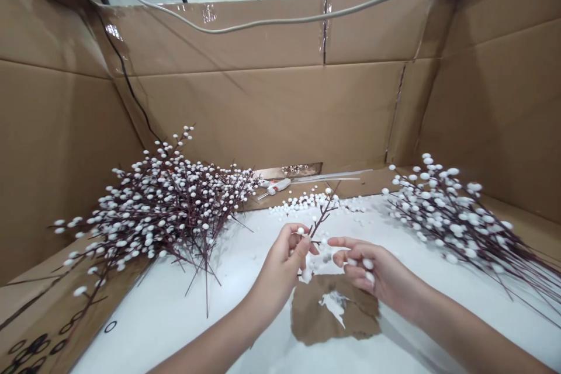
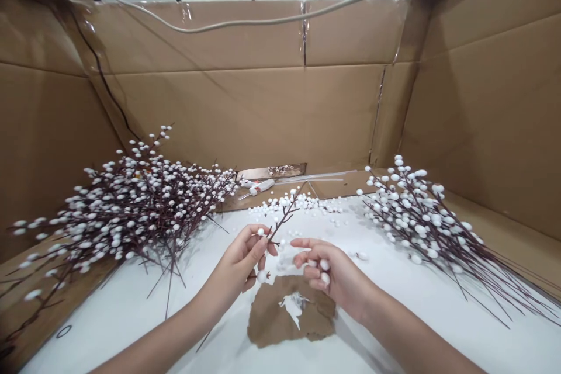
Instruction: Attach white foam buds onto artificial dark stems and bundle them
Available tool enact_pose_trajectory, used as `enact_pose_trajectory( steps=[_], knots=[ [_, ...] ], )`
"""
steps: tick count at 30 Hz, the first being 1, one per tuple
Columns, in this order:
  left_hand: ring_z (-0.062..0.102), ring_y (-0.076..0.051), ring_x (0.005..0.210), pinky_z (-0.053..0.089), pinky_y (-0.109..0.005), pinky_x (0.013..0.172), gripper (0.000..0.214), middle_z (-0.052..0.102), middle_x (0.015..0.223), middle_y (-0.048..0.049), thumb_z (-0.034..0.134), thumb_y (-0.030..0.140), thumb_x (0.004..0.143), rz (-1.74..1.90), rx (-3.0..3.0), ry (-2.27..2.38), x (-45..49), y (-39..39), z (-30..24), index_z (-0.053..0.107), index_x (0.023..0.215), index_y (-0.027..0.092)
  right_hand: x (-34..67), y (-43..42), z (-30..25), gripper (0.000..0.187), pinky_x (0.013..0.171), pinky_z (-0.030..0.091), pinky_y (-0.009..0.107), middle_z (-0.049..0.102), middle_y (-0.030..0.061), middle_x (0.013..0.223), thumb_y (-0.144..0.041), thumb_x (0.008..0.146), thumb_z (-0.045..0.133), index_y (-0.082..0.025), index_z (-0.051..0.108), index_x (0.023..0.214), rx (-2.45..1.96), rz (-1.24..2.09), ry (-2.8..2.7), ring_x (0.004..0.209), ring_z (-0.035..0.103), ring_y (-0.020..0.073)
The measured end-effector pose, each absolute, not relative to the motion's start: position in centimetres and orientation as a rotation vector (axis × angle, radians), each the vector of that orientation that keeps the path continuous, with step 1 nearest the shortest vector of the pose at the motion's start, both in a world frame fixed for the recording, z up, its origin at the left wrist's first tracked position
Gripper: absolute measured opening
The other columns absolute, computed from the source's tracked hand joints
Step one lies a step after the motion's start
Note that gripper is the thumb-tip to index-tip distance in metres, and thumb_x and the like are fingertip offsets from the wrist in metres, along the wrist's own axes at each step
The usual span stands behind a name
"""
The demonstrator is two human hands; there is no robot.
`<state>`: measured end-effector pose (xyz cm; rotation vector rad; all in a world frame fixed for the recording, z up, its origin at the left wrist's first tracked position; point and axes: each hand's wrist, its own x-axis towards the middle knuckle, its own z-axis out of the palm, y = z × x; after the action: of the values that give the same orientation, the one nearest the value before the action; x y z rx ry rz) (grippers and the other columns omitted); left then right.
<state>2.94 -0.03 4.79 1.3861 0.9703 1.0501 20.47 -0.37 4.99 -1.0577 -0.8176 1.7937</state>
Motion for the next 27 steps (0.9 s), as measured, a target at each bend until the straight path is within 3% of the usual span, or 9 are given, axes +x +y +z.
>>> enact_pose_trajectory(
  steps=[4,8,12,16,20,24,27],
  knots=[
    [0.036,-0.005,0.044,0.020,-0.013,0.035,0.026,0.054,0.069,0.0056,0.046,0.039,0.080,1.045,1.314,0.993,2.6,0.3,4.4,0.035,0.099,0.027,20.9,-0.1,5.2,0.030,0.036,0.035,0.013,0.060,0.0079,0.084,-0.003,0.071,0.054,-0.013,0.055,0.099,-1.064,1.766,-0.686,0.045,0.040,0.0032],
    [0.037,-0.004,0.046,0.022,-0.012,0.038,0.028,0.054,0.068,0.0059,0.048,0.037,0.080,1.070,1.362,1.014,2.2,0.2,4.0,0.034,0.102,0.028,21.1,0.2,5.0,0.018,0.036,0.039,0.012,0.053,0.0029,0.072,-0.001,0.075,0.051,-0.013,0.055,0.089,-0.994,1.723,-0.516,0.044,0.042,0.0037],
    [0.038,-0.004,0.046,0.022,-0.011,0.038,0.019,0.053,0.067,0.0057,0.046,0.036,0.081,1.055,1.384,1.016,2.2,0.0,3.6,0.038,0.094,0.025,21.2,0.5,4.9,0.012,0.034,0.037,0.010,0.043,-0.0031,0.061,-0.005,0.082,0.045,-0.014,0.052,0.081,-0.892,1.720,-0.372,0.040,0.040,0.0021],
    [0.036,-0.004,0.042,0.023,-0.011,0.036,0.016,0.051,0.064,0.0071,0.046,0.036,0.080,1.036,1.370,1.036,2.4,-0.1,3.3,0.038,0.086,0.024,21.0,0.6,4.7,0.006,0.025,0.029,0.009,0.048,-0.0033,0.068,-0.020,0.085,0.049,-0.017,0.053,0.082,-0.912,1.705,-0.352,0.033,0.030,-0.0013],
    [0.036,-0.004,0.041,0.023,-0.011,0.034,0.018,0.050,0.061,0.0075,0.049,0.036,0.079,1.044,1.330,1.090,2.6,0.0,3.2,0.039,0.089,0.024,20.9,0.5,4.5,0.013,0.025,0.029,0.008,0.048,-0.0028,0.071,-0.029,0.085,0.050,-0.019,0.051,0.078,-0.836,1.602,-0.292,0.033,0.029,-0.0017],
    [0.039,-0.004,0.039,0.023,-0.011,0.033,0.018,0.051,0.060,0.0064,0.048,0.037,0.079,1.024,1.345,1.085,2.6,-0.1,3.1,0.045,0.089,0.023,21.2,0.4,5.2,0.021,0.029,0.033,0.009,0.041,-0.0028,0.067,-0.031,0.088,0.042,-0.018,0.049,0.074,-0.714,1.469,-0.222,0.037,0.032,-0.0001],
    [0.039,-0.004,0.039,0.024,-0.011,0.032,0.019,0.050,0.060,0.0062,0.050,0.038,0.077,1.027,1.346,1.097,2.8,-0.2,3.1,0.049,0.087,0.022,21.5,0.0,6.1,0.020,0.030,0.035,0.010,0.040,-0.0009,0.068,-0.020,0.089,0.035,-0.015,0.052,0.078,-0.719,1.465,-0.221,0.040,0.034,0.0014]
  ],
)
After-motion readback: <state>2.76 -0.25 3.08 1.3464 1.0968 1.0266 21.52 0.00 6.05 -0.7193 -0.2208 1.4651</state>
